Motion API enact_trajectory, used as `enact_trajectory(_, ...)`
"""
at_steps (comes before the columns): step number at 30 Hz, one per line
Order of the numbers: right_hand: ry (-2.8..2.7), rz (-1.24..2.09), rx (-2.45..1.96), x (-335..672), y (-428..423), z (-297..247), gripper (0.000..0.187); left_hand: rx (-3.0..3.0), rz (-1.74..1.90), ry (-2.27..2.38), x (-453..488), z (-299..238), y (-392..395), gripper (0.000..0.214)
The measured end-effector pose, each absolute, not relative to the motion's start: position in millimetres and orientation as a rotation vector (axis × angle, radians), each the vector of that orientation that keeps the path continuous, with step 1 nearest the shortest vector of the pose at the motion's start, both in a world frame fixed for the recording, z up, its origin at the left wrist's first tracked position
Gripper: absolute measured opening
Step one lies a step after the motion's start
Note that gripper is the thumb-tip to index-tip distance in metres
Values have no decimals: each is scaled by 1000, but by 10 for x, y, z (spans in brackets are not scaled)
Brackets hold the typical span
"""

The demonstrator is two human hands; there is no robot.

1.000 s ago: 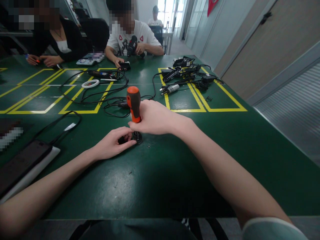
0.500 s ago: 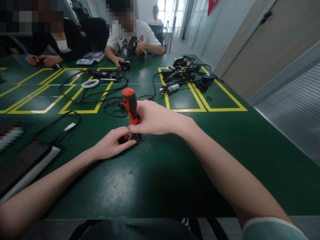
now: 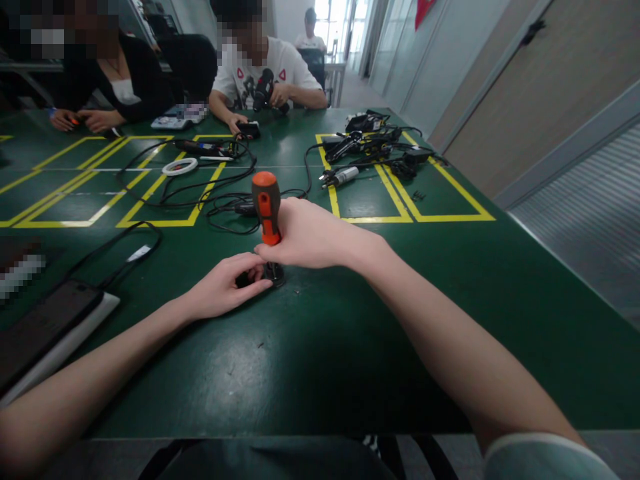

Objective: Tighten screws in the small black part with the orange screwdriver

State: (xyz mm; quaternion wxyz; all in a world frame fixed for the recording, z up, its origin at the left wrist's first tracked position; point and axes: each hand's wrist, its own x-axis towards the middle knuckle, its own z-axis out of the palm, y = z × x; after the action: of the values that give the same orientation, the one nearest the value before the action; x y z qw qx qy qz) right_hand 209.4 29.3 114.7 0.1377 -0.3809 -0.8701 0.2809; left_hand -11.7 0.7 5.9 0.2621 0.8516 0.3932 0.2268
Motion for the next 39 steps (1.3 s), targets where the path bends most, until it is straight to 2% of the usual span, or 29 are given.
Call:
enact_trajectory(13, -2555, 720, -1168, 2044, 252, 1185, 32, 2301, 622, 1048, -116, 61, 2, 25)
enact_trajectory(25, -2597, 790, -1111, 2070, 251, 1199, 26, 2295, 616, 1062, -117, 68, 3, 25)
enact_trajectory(30, -2555, 830, -1143, 2056, 229, 1189, 33, 2303, 635, 1056, -108, 66, 2, 25)
enact_trajectory(39, -2519, 841, -1149, 2062, 260, 1168, 31, 2297, 603, 1070, -115, 89, -8, 23)
